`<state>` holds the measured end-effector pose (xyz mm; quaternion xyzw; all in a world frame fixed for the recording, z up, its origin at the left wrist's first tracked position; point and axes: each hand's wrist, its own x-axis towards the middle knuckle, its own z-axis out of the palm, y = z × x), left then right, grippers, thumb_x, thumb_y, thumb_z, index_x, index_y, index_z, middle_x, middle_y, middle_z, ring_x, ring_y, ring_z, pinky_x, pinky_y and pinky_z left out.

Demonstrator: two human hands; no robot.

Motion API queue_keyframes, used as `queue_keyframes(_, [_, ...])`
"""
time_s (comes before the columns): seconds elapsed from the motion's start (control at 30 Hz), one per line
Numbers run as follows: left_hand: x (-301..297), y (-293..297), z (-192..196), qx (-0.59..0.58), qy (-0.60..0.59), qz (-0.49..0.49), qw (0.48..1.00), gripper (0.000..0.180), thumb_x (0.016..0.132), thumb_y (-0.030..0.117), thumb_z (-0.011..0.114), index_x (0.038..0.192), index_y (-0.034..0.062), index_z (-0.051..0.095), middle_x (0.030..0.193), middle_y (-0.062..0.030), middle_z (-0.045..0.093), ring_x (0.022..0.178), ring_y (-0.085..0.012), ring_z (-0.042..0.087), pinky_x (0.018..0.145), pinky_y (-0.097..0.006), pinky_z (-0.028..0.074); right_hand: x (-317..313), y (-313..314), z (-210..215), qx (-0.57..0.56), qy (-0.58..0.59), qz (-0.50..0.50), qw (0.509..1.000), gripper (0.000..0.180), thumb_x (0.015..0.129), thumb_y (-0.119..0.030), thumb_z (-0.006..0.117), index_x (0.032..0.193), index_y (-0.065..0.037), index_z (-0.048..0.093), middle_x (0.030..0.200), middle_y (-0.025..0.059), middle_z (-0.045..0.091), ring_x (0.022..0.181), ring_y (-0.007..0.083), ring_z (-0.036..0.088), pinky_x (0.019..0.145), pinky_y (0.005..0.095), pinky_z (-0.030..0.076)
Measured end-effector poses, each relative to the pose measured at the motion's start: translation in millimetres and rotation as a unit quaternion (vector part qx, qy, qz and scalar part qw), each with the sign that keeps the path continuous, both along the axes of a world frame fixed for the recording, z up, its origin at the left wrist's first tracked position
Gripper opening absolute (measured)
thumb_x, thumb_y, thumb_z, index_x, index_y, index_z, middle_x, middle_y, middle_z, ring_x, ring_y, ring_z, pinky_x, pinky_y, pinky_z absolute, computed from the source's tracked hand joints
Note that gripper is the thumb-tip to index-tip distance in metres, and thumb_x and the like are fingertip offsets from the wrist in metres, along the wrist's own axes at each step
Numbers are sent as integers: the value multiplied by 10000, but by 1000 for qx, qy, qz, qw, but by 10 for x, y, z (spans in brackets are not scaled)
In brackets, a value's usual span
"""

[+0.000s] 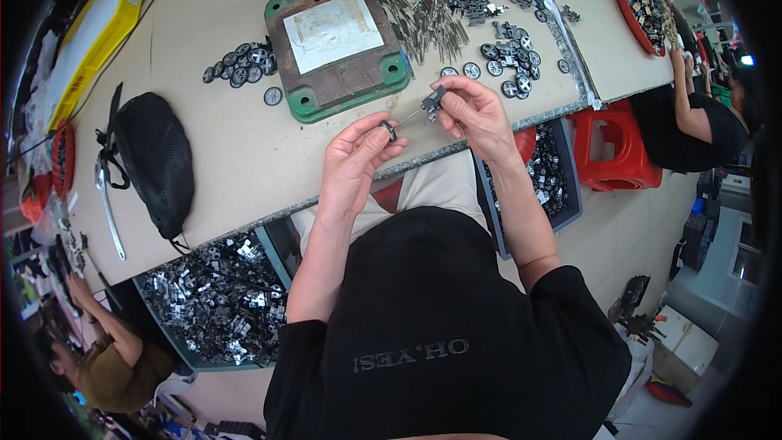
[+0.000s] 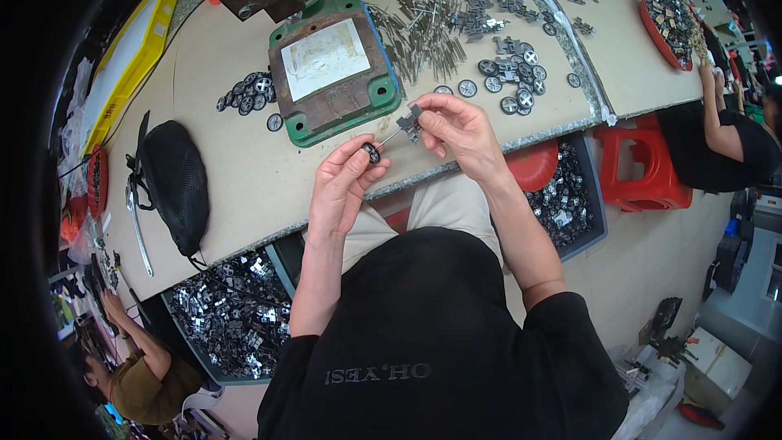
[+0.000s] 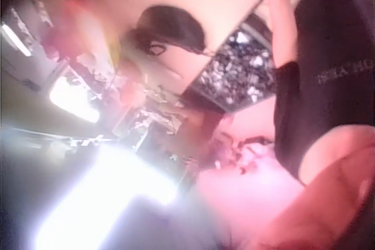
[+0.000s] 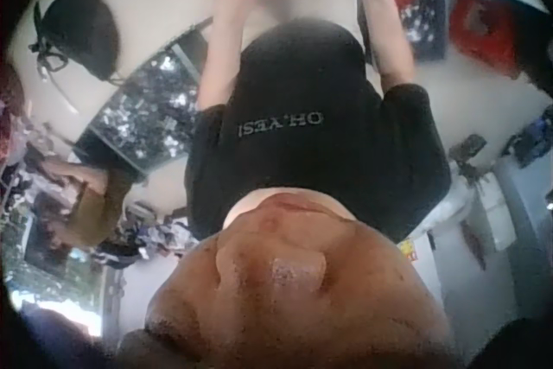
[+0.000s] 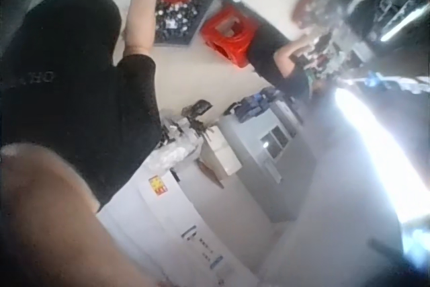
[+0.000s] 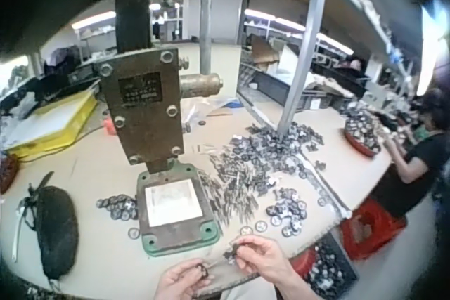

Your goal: The person assembles small electronic or mechanical components by hand, pressing metal pins into plastic housings using a manual press to create assembled parts.

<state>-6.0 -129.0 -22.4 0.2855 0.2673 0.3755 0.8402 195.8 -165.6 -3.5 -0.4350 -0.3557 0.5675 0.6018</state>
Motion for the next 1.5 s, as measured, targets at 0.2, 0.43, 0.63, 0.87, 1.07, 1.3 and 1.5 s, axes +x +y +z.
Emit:
queue_keyframes(0.2, [-18,-2,41,-59,-39,-21,997,266,880,84,553,1122,-26,543,998,-129,616,870,-217,638,768,-273,543,19,16,-81,63,-6,22,998,182,899,-82,526,1059,0,553,857,62,570,666,105,542,566,214,438])
queue_keyframes(0.43, [11,-68,107,19,41,32,998,264,878,67,551,1122,-33,543,996,-135,622,862,-223,641,766,-280,544,16,17,-81,149,-77,30,985,178,873,-91,552,1013,18,570,991,115,532,874,165,541,728,269,470])
queue_keyframes(0.63, [-1,-54,149,15,51,34,998,254,866,39,560,1108,-36,562,975,-131,632,841,-222,646,755,-281,546,31,11,163,157,-260,65,951,331,817,-49,587,1142,6,565,1208,152,517,1119,254,499,945,344,390])
queue_keyframes(0.87, [9,-85,165,48,102,32,993,251,857,27,567,1099,-41,569,975,-132,633,829,-224,649,734,-283,552,10,-6,460,151,-507,74,845,419,791,-25,563,1209,-44,529,1289,128,489,1183,273,480,979,354,377])
queue_keyframes(1.07, [9,-102,167,10,58,34,998,265,840,6,583,1099,-48,567,986,-137,631,826,-225,651,746,-286,547,33,-1,423,158,-447,84,877,423,791,-8,554,1210,-61,532,1282,128,494,1187,284,472,974,358,383])
queue_keyframes(1.3, [46,-167,155,73,96,60,991,261,854,19,567,1107,-47,560,984,-146,630,841,-243,648,750,-294,551,17,-28,401,149,-451,71,877,407,778,2,556,1183,-40,549,1255,135,518,1142,288,510,953,362,396])
queue_keyframes(1.5, [90,-213,103,27,63,53,996,260,876,71,553,1108,-46,557,980,-151,628,856,-238,645,757,-288,551,-21,-46,492,187,-504,65,841,428,746,26,576,1169,-34,557,1247,124,525,1049,283,556,889,356,431])
